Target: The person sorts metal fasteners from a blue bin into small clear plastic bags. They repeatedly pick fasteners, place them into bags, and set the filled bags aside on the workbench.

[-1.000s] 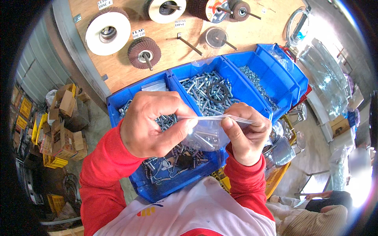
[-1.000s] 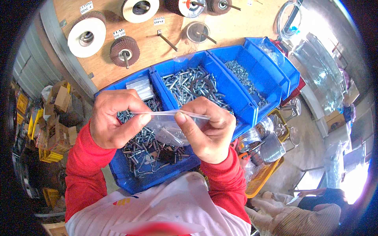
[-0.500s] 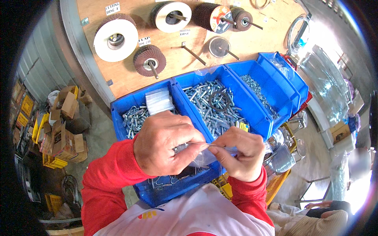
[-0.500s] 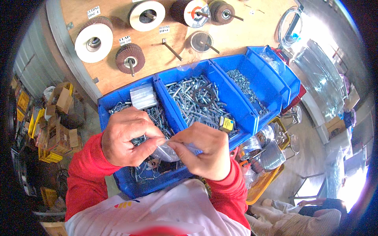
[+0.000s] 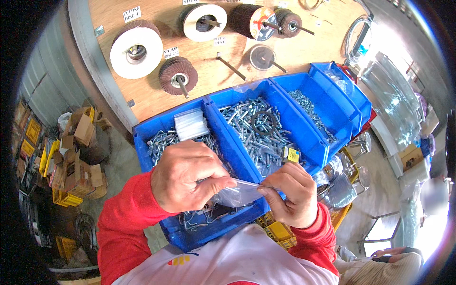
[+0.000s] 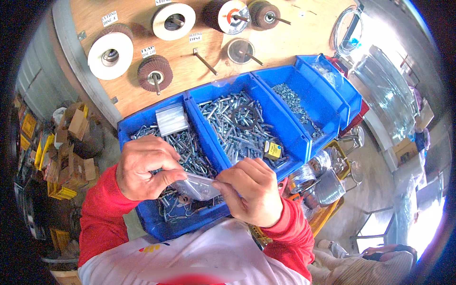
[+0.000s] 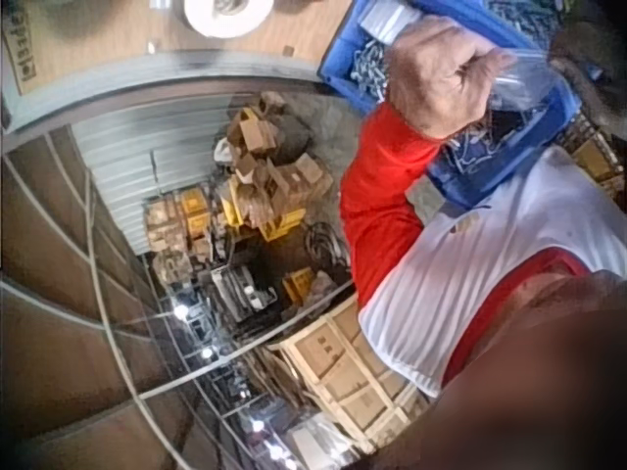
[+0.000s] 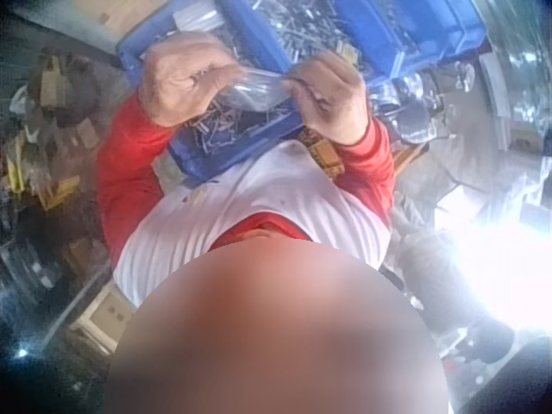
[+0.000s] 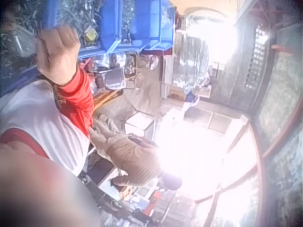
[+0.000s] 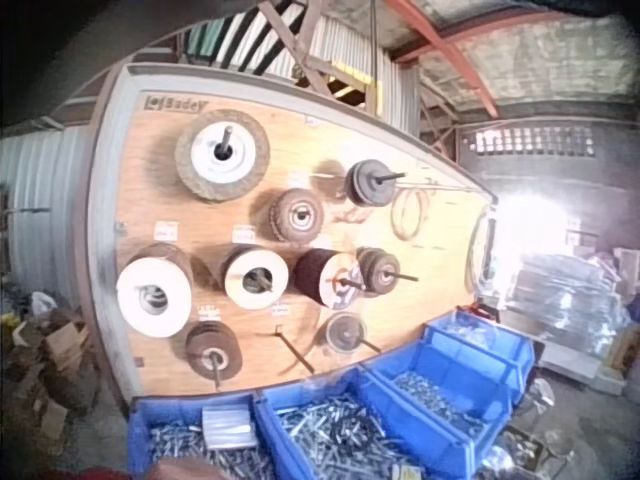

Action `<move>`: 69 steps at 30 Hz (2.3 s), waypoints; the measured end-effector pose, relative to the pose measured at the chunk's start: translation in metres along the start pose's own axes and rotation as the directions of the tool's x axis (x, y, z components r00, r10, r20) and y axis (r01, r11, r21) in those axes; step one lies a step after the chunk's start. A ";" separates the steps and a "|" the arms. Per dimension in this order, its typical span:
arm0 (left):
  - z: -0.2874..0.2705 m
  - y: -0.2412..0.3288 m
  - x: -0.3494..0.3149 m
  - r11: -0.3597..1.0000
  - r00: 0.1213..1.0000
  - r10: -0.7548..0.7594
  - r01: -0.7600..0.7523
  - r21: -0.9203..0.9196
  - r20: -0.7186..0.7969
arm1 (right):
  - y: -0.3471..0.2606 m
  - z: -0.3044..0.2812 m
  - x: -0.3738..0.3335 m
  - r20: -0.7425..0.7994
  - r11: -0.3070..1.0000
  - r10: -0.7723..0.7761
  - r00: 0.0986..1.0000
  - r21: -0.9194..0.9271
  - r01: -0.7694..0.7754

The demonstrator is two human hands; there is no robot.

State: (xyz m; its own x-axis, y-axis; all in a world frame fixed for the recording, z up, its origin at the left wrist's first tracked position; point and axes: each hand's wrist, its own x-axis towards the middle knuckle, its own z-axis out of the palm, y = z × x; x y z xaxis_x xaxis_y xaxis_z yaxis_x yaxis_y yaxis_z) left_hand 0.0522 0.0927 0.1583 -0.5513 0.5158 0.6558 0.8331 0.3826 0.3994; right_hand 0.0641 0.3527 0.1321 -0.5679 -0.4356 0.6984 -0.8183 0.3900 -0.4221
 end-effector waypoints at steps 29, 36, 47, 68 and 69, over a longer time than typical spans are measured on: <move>0.065 0.012 0.047 0.968 0.995 -0.093 0.098 -0.231 0.030 | 0.039 -0.030 -0.115 0.129 0.642 0.591 0.796 0.523 -0.561; 0.068 -0.014 0.033 0.922 0.946 -0.308 0.324 -0.213 0.104 | 0.235 -0.172 0.029 -0.461 0.712 0.691 0.557 0.564 -0.418; 0.051 -0.120 -0.059 0.722 0.730 -0.680 0.648 0.244 0.073 | 0.209 -0.090 -0.045 -0.189 0.709 0.664 0.724 0.466 -0.529; 0.056 -0.225 -0.062 0.621 0.780 -0.621 0.425 0.658 0.082 | 0.062 0.087 -0.074 -0.024 0.959 0.262 0.965 0.119 -0.257; 0.053 -0.217 -0.059 0.646 0.836 -0.547 0.463 0.608 -0.055 | 0.062 0.088 -0.076 -0.045 0.956 0.267 0.963 0.140 -0.259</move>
State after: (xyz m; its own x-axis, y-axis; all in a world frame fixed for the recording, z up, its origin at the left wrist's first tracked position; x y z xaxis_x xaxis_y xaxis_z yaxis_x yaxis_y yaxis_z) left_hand -0.0985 0.0195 -0.0013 -0.9135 0.1793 0.3651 0.2555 0.9514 0.1719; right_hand 0.0487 0.3390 0.0021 -0.7614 -0.2790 0.5852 -0.6475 0.3720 -0.6651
